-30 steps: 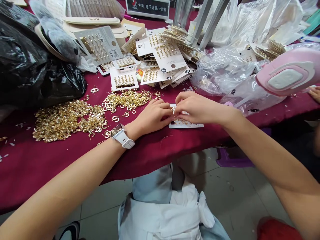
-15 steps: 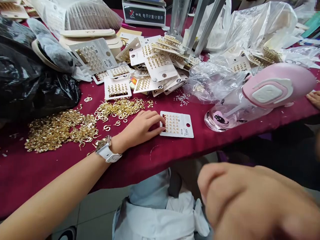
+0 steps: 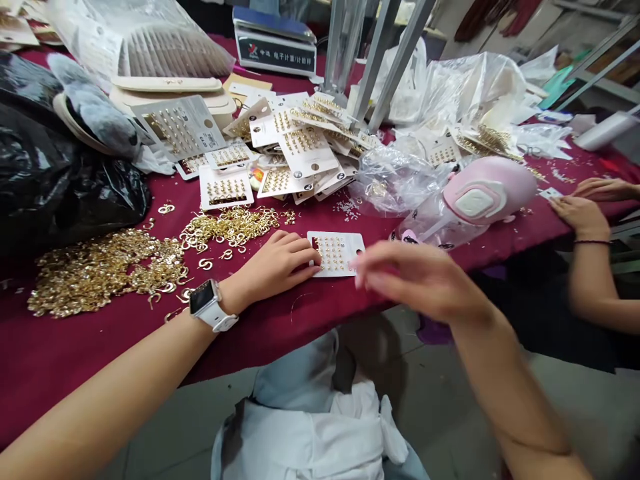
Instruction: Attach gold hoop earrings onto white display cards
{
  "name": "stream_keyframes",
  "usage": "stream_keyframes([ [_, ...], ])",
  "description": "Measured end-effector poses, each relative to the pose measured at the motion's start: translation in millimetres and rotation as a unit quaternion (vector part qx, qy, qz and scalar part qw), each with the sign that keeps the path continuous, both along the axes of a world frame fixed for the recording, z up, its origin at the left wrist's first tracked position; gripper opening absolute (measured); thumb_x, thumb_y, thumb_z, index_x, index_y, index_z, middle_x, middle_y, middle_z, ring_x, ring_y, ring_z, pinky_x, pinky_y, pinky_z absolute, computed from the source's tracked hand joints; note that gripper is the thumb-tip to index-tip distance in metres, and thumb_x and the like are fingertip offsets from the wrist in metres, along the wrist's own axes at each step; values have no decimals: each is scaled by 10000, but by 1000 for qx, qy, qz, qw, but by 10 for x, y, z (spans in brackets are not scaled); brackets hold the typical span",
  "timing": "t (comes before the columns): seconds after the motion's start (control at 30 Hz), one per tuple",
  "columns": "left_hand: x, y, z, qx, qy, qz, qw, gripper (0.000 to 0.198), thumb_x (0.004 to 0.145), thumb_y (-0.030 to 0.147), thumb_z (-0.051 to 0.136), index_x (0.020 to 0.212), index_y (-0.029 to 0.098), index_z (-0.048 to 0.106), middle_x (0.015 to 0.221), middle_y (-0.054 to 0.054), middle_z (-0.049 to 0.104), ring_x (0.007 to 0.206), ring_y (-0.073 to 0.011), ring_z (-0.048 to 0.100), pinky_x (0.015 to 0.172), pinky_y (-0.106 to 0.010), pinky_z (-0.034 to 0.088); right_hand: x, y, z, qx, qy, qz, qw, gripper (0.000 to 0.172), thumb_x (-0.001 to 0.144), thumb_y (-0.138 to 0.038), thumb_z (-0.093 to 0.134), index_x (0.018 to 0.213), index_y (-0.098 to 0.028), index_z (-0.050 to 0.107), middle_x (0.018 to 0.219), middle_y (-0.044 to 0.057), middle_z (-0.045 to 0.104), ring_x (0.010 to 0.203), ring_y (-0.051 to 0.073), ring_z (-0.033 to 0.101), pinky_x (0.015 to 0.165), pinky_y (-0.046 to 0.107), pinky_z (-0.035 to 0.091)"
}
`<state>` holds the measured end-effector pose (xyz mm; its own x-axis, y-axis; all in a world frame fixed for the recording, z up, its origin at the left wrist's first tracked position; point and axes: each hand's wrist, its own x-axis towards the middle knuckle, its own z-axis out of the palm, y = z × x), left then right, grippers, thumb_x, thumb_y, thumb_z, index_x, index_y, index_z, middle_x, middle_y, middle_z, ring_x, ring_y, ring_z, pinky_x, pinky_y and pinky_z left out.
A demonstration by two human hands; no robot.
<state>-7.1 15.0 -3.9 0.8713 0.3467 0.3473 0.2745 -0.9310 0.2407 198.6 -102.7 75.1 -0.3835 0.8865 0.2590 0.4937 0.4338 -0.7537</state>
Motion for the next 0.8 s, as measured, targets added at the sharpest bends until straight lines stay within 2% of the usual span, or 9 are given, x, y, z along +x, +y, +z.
stream_keyframes([
  [0.07, 1, 4, -6, 11, -3, -1, 1000, 259, 930, 346, 432, 885, 190, 634, 856, -29, 645, 811, -154, 519, 786, -296, 318, 90, 257, -288, -1, -91, -174, 981, 228, 840, -246, 522, 1025, -189, 643, 940, 61, 695, 797, 169, 634, 746, 314, 513],
  [0.13, -1, 8, -20, 12, -1, -3, 1000, 269, 934, 348, 423, 897, 187, 636, 868, -30, 642, 816, -153, 514, 791, -296, 310, 163, 466, -561, 19, -167, -283, 944, 236, 821, -178, 498, 1015, -161, 632, 901, 76, 685, 769, 182, 627, 749, 339, 509],
  [0.17, -2, 9, -28, 7, 1, -4, 1000, 271, 935, 345, 421, 899, 184, 636, 871, -31, 640, 817, -151, 512, 791, -294, 307, 182, 548, -669, 35, -192, -314, 929, 232, 816, -159, 493, 1002, -158, 630, 882, 77, 679, 770, 188, 622, 757, 346, 506],
  [0.27, -1, 10, -52, -22, 7, -4, 1000, 245, 927, 330, 444, 895, 181, 636, 884, -27, 636, 835, -149, 511, 794, -291, 297, 169, 742, -852, 59, -222, -339, 912, 206, 834, -151, 472, 980, -143, 617, 952, 120, 657, 887, 237, 596, 850, 403, 463],
  [0.43, 16, 6, -68, -61, 10, 21, 998, 217, 908, 328, 479, 875, 182, 636, 873, -22, 629, 842, -154, 505, 773, -292, 282, 106, 969, -918, 63, -254, -355, 897, 111, 827, -135, 514, 866, -136, 618, 937, 147, 646, 919, 277, 575, 875, 429, 439],
  [0.63, 23, 4, -41, -94, 28, 32, 995, 202, 897, 322, 499, 881, 176, 638, 872, -18, 627, 815, -147, 493, 773, -284, 287, 153, 1044, -994, 78, -266, -376, 884, 103, 818, -117, 527, 786, -134, 624, 873, 141, 650, 846, 266, 592, 821, 415, 465],
  [0.8, 34, 12, -33, -81, 31, 25, 996, 222, 903, 331, 485, 875, 184, 649, 888, -16, 633, 818, -143, 491, 784, -286, 281, 150, 1053, -1033, 101, -271, -381, 878, 141, 838, -127, 494, 836, -110, 634, 911, 159, 647, 894, 275, 588, 862, 428, 456],
])
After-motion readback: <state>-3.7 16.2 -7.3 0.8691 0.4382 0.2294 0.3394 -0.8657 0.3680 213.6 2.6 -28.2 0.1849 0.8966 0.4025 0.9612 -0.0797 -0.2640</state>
